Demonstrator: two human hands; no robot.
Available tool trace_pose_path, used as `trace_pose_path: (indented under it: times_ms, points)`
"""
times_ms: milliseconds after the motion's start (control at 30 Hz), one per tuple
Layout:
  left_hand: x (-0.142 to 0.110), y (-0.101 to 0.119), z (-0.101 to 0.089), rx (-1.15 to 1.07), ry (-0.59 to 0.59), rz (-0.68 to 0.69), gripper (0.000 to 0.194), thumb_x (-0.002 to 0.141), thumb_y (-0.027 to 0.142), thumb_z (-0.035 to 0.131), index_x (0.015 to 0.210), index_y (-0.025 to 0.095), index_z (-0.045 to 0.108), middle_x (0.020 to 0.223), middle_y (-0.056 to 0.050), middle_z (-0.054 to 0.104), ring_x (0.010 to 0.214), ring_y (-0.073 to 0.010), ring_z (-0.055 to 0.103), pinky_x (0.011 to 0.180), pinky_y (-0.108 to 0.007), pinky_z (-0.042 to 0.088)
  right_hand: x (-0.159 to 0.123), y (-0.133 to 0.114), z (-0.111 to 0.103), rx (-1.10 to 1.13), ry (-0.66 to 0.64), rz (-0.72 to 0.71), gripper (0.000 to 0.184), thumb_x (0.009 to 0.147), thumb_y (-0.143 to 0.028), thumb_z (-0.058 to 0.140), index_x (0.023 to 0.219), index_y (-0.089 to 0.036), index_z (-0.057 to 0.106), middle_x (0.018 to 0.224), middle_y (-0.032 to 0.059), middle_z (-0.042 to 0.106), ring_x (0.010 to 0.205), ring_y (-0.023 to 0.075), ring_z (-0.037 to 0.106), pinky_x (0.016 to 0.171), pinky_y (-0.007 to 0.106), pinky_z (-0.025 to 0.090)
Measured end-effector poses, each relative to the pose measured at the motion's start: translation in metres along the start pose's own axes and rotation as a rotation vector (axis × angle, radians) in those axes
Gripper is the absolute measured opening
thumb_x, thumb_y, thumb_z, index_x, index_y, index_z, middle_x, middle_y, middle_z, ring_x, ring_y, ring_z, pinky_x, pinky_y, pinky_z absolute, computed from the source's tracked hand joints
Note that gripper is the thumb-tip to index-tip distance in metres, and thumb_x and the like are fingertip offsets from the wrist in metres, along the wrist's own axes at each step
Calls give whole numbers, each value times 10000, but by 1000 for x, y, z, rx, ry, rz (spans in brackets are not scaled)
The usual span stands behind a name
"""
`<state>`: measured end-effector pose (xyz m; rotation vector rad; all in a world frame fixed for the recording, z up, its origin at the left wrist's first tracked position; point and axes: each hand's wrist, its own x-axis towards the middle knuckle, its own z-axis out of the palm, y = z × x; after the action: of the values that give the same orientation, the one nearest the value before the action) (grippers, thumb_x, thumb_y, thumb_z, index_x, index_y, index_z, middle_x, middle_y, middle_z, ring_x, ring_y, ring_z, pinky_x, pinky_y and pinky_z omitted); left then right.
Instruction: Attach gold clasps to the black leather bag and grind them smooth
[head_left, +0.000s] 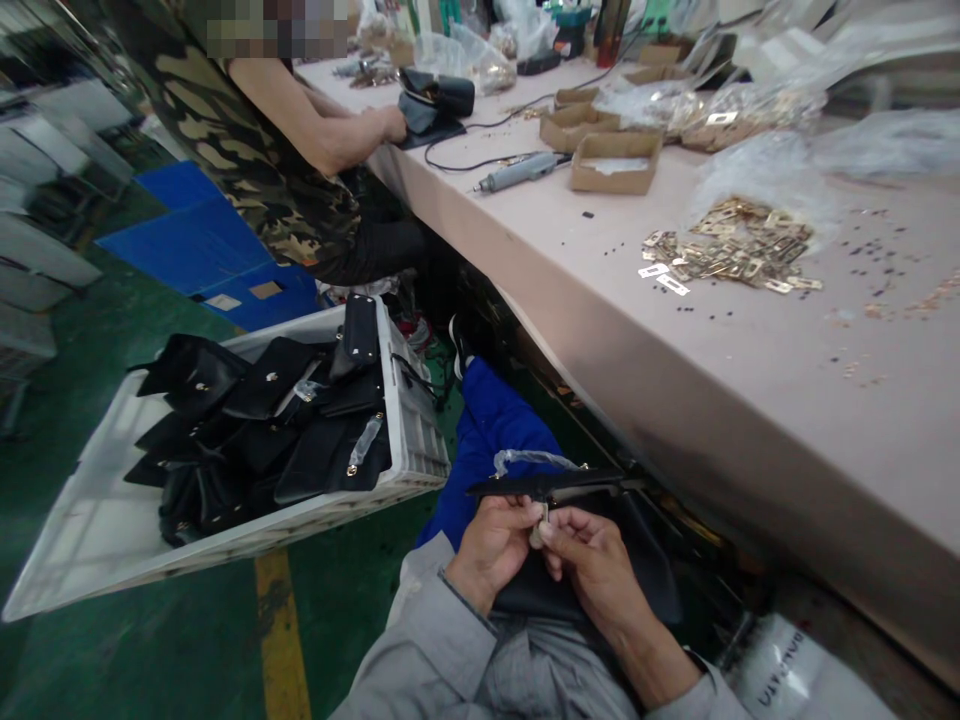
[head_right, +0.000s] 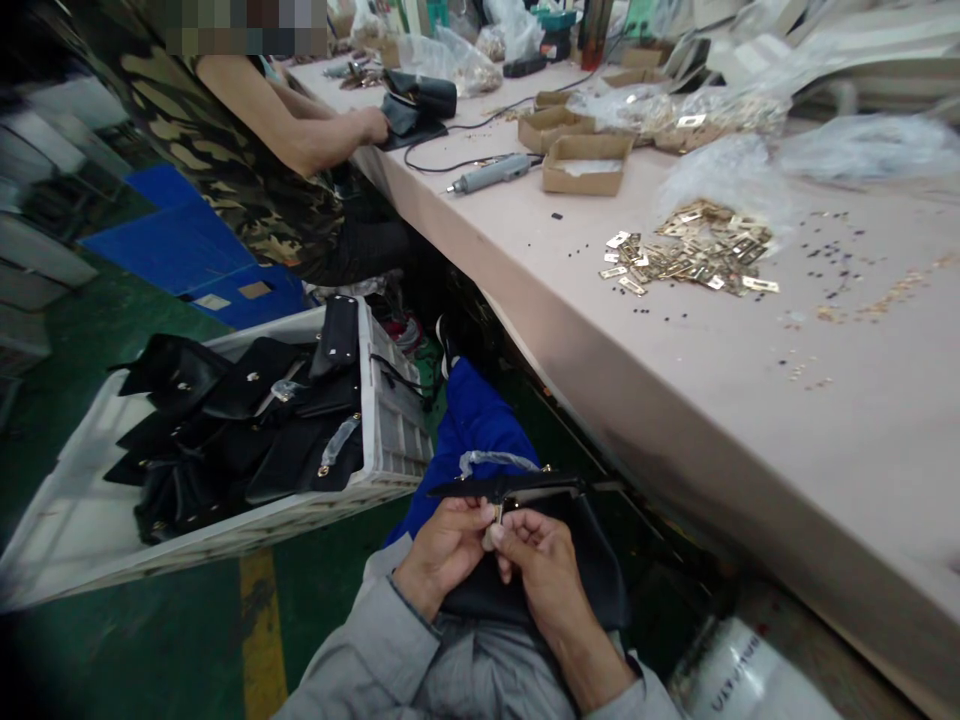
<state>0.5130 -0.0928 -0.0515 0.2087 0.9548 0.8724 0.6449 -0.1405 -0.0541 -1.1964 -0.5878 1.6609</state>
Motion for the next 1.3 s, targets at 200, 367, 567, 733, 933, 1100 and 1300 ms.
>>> trace_pose_path:
  times_ms: [200,367,567,733,933,1100,1300]
  points:
    - [-3,-9,5,138,112,81,395,492,258,971,640,135,625,528,5,601,460,-118,538,488,-260,410,-3,-6,1,-436,42,-29,267,889,-405,670,765,-169,675,574,10,572,500,143,502,510,268,396]
    - [-5,-11,11,294,154,133,363,554,315,947,688,119,673,549,-13,632,463,-120,553,497,-258,395,-1,-15,-4,-696,73,-152,200,878,-293,614,705,-192,630,685,51,661,634,182,581,603,283,411]
    - [-2,-6,17,444,215,217,281,577,293,903,601,135,672,479,8,578,444,-98,477,478,-246,330,-7,-17,-7,-768,121,-171,215,940,-345,608,821,-185,689,725,64,688,617,193,606,591,296,431]
    - [-1,2,19,414,205,172,237,554,254,811,477,138,619,430,9,519,408,-75,402,447,-243,259,-10,-28,-5,-1066,46,-585,267,892,-185,675,1155,-215,709,1075,111,695,917,253,668,805,354,525]
    - [10,16,12,298,245,25,173,503,115,694,501,166,529,434,79,382,384,-42,307,418,-208,219,7,-37,-3,-1416,-182,-895,375,953,-21,481,1214,-201,680,1151,116,645,993,232,629,832,339,529]
    - [24,20,11,297,296,-69,233,590,122,658,521,203,451,453,74,380,365,-52,284,403,-204,244,26,-45,6,-1653,-262,-907,271,874,9,542,1045,-149,681,966,91,639,853,231,602,740,331,475]
    - [7,23,8,496,376,244,100,750,217,703,673,171,659,671,-37,633,590,-154,553,590,-278,449,55,-46,4,-1554,-144,-827,141,972,-103,491,965,-160,619,915,85,632,746,196,585,655,301,391]
